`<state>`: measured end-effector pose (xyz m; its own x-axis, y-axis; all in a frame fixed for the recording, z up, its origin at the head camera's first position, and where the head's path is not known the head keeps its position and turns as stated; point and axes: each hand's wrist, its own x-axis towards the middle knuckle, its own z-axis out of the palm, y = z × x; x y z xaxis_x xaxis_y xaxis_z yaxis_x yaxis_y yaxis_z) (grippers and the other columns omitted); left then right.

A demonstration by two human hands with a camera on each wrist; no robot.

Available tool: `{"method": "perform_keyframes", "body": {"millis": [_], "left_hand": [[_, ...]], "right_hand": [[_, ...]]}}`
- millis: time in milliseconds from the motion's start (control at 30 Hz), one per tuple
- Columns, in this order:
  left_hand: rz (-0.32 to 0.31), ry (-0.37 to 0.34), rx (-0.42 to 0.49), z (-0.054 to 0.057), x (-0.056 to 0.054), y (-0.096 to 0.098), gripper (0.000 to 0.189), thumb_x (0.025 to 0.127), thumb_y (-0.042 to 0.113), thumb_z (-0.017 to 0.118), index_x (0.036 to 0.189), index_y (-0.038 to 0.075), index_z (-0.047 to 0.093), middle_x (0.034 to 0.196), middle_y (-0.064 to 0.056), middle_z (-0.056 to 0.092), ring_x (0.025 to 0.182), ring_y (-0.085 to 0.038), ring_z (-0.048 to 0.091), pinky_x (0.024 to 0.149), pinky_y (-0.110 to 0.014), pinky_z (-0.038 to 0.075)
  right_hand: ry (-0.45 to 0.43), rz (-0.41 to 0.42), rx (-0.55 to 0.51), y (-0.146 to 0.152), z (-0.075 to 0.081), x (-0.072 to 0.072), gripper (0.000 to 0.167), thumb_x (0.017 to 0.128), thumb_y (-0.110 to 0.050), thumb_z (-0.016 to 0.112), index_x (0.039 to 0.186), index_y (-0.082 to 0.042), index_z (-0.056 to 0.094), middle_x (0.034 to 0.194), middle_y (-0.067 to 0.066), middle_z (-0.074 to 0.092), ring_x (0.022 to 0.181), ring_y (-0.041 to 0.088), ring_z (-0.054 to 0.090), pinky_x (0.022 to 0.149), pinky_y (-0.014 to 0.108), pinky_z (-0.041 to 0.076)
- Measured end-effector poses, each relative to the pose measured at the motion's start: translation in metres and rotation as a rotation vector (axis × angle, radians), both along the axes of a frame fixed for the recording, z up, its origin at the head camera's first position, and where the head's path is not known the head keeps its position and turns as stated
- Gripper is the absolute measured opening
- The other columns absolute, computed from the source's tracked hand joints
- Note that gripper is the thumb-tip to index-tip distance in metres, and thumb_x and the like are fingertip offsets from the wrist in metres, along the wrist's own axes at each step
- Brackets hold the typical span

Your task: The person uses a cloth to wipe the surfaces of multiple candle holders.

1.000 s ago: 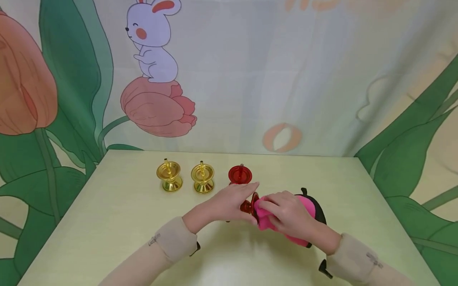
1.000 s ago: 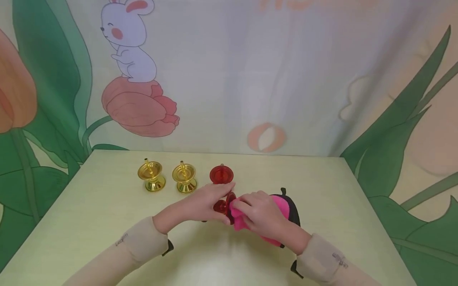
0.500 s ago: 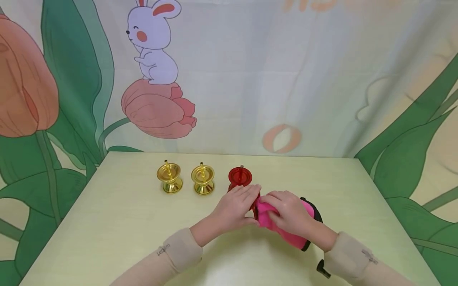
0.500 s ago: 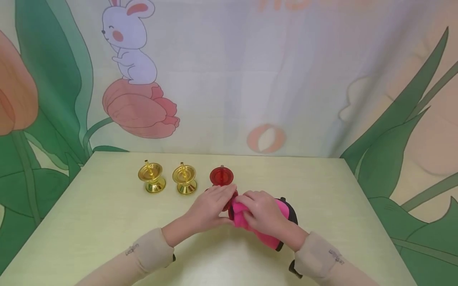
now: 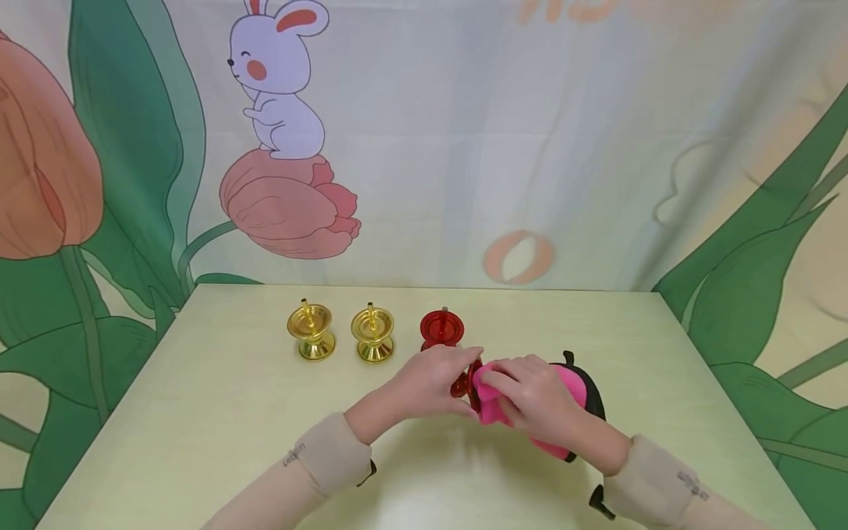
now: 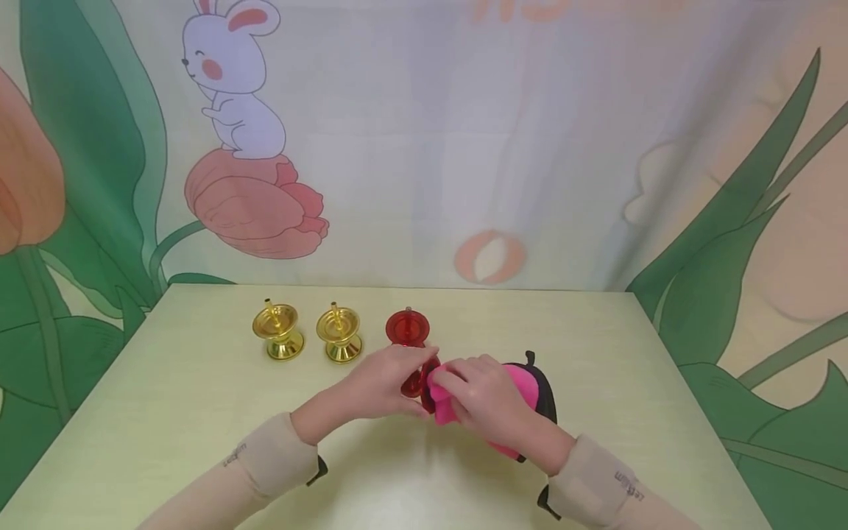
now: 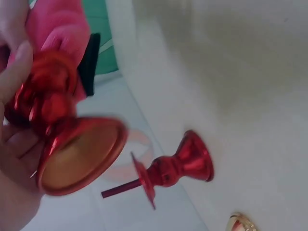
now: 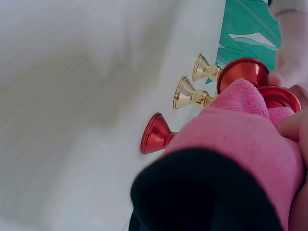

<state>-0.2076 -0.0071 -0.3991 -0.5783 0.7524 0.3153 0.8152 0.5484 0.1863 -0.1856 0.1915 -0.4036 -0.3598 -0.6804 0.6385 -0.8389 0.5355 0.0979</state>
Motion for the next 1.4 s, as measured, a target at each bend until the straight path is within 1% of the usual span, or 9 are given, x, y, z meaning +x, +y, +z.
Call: {"method": "perform_keyframes", "body": {"millis": [200, 300, 433, 633, 767, 933, 1033, 1267, 1400], "left_hand": [[0.061, 0.498, 0.079, -0.024, 0.007, 0.004, 0.078, 0.064, 0.052, 0.071, 0.123, 0.005, 0.05, 0.12, -0.004, 0.058, 0.109, -0.015, 0.054, 0.093, -0.032, 0.042], [0.042, 0.372, 0.103, -0.023, 0.005, 0.001, 0.081, 0.063, 0.053, 0.07, 0.125, 0.006, 0.048, 0.123, -0.003, 0.055, 0.112, -0.014, 0.052, 0.094, -0.032, 0.04], [0.02, -0.003, 0.049, -0.005, -0.002, -0.003, 0.086, 0.064, 0.055, 0.069, 0.13, 0.007, 0.042, 0.126, -0.001, 0.052, 0.113, -0.015, 0.05, 0.096, -0.031, 0.039], [-0.028, -0.374, -0.059, 0.012, -0.009, -0.004, 0.079, 0.064, 0.051, 0.071, 0.125, 0.009, 0.044, 0.1, 0.003, 0.06, 0.08, -0.006, 0.054, 0.073, -0.018, 0.046], [-0.014, -0.344, 0.025, 0.005, -0.007, 0.001, 0.072, 0.062, 0.045, 0.075, 0.117, 0.009, 0.047, 0.085, 0.007, 0.055, 0.07, -0.004, 0.048, 0.062, -0.013, 0.041], [-0.002, 0.023, 0.052, -0.005, 0.001, 0.003, 0.077, 0.062, 0.051, 0.073, 0.118, 0.007, 0.045, 0.102, 0.004, 0.057, 0.094, -0.009, 0.052, 0.08, -0.018, 0.044], [-0.018, 0.11, 0.033, -0.004, 0.0, 0.001, 0.079, 0.062, 0.054, 0.07, 0.119, 0.006, 0.045, 0.103, 0.004, 0.058, 0.093, -0.01, 0.055, 0.084, -0.023, 0.044], [-0.004, -0.302, -0.113, 0.009, -0.01, -0.008, 0.09, 0.063, 0.054, 0.07, 0.132, 0.007, 0.038, 0.105, 0.003, 0.061, 0.089, -0.007, 0.055, 0.078, -0.021, 0.047], [-0.014, -0.406, -0.08, 0.008, -0.01, -0.009, 0.084, 0.062, 0.053, 0.072, 0.128, 0.008, 0.043, 0.105, 0.004, 0.062, 0.087, -0.006, 0.055, 0.077, -0.019, 0.046]], "right_hand": [[-0.069, -0.079, -0.039, 0.004, -0.004, -0.002, 0.032, 0.061, -0.004, 0.067, 0.093, -0.01, 0.064, 0.084, 0.002, 0.064, 0.071, 0.015, 0.061, 0.06, 0.029, 0.049], [-0.069, -0.078, -0.019, 0.006, -0.006, -0.002, 0.032, 0.061, -0.003, 0.068, 0.092, -0.01, 0.064, 0.084, 0.001, 0.064, 0.07, 0.014, 0.061, 0.06, 0.029, 0.048], [-0.036, -0.034, 0.002, 0.007, -0.006, -0.001, 0.022, 0.069, -0.006, 0.065, 0.091, -0.01, 0.064, 0.084, 0.002, 0.063, 0.071, 0.016, 0.06, 0.059, 0.029, 0.048], [0.061, 0.018, 0.016, 0.0, -0.005, 0.002, 0.023, 0.088, -0.015, 0.04, 0.087, -0.011, 0.062, 0.083, 0.004, 0.063, 0.068, 0.018, 0.059, 0.055, 0.027, 0.044], [0.017, 0.016, -0.008, 0.002, -0.004, 0.001, 0.017, 0.081, -0.009, 0.047, 0.087, -0.01, 0.062, 0.085, 0.004, 0.063, 0.069, 0.018, 0.059, 0.056, 0.028, 0.044], [-0.084, -0.025, -0.057, 0.005, -0.005, -0.003, 0.031, 0.062, -0.002, 0.065, 0.092, -0.009, 0.064, 0.087, 0.003, 0.064, 0.072, 0.016, 0.061, 0.06, 0.03, 0.048], [-0.109, -0.032, -0.05, 0.006, -0.006, -0.004, 0.031, 0.062, -0.002, 0.067, 0.092, -0.009, 0.065, 0.086, 0.002, 0.064, 0.073, 0.015, 0.061, 0.062, 0.029, 0.048], [0.004, 0.047, 0.019, 0.001, -0.008, -0.002, 0.014, 0.079, -0.009, 0.052, 0.087, -0.012, 0.062, 0.084, 0.004, 0.063, 0.073, 0.017, 0.06, 0.061, 0.029, 0.048], [0.042, 0.063, 0.013, -0.003, -0.007, -0.002, 0.024, 0.086, -0.016, 0.038, 0.088, -0.013, 0.062, 0.084, 0.004, 0.062, 0.071, 0.017, 0.058, 0.059, 0.027, 0.045]]}}
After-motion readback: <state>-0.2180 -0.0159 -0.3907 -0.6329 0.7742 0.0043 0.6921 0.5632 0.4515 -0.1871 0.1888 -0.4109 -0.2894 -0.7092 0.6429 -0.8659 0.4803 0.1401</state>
